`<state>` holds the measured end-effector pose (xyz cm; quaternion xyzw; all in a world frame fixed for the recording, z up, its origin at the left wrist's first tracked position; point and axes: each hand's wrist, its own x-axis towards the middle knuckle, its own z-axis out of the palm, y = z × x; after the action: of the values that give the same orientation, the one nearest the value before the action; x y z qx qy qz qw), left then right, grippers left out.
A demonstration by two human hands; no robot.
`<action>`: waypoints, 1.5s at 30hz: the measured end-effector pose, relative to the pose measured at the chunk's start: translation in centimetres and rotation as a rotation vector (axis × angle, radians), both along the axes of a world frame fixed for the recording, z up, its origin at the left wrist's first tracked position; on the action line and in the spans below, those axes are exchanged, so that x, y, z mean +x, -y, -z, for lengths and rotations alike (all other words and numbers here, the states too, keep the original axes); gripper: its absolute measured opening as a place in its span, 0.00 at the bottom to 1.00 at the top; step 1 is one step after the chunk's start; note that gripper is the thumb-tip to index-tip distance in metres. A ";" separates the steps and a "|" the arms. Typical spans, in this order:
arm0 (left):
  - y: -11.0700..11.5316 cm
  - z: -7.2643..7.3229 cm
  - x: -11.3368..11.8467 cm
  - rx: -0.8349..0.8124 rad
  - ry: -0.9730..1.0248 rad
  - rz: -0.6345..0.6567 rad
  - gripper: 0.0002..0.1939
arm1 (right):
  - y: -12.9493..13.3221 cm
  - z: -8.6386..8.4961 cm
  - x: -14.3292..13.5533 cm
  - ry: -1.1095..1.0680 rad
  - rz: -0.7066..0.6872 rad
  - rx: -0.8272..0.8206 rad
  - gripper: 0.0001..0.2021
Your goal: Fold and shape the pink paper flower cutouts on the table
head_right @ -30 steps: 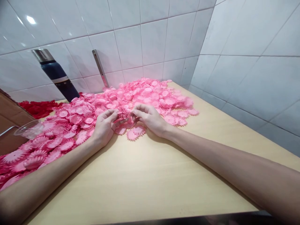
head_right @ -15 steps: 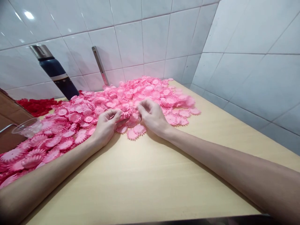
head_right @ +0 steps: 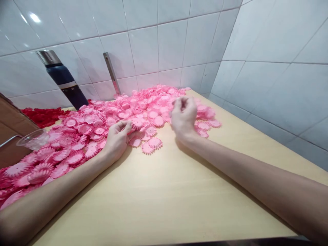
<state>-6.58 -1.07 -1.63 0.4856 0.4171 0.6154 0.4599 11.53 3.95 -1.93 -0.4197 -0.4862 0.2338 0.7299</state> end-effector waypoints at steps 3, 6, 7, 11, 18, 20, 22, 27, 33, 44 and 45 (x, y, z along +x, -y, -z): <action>-0.1 0.0 0.1 0.016 0.047 -0.005 0.14 | 0.1 -0.5 0.4 -0.060 -0.011 0.022 0.11; 0.3 -0.4 0.3 0.038 0.042 0.026 0.14 | 1.7 -0.9 -0.5 0.047 -0.177 0.070 0.12; 0.5 -0.5 0.3 0.043 0.036 0.041 0.14 | 2.4 -0.9 -0.9 0.106 -0.269 0.069 0.11; 1.1 -1.0 0.4 0.068 -0.038 0.107 0.13 | 3.9 -0.9 -1.8 0.305 -0.685 -0.044 0.12; 0.9 -1.0 0.2 0.056 -0.060 0.137 0.13 | 3.9 -1.0 -1.6 0.242 -0.750 -0.094 0.12; 0.9 -1.0 0.3 0.041 -0.020 0.129 0.13 | 3.9 -1.0 -1.5 0.237 -0.774 -0.096 0.13; 0.9 -1.0 0.3 0.035 -0.007 0.125 0.13 | 3.8 -1.0 -1.5 0.230 -0.787 -0.102 0.13; 1.0 -1.0 0.3 0.039 -0.011 0.123 0.13 | 3.5 -1.0 -1.4 0.219 -0.828 -0.134 0.13; 0.8 -0.9 0.3 0.024 0.015 0.114 0.14 | 3.1 -0.7 -1.1 0.202 -0.844 -0.187 0.14; 0.5 -0.7 0.2 0.032 -0.019 0.055 0.12 | 2.8 -0.6 -1.1 0.180 -0.896 -0.215 0.14; 0.6 -0.8 0.2 0.046 -0.032 0.056 0.10 | 2.8 -0.6 -1.1 0.188 -0.903 -0.214 0.14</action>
<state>-6.39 -1.71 -0.84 0.5170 0.3965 0.6041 0.4589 10.42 1.13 -1.31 -0.2589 -0.6572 0.5375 0.4607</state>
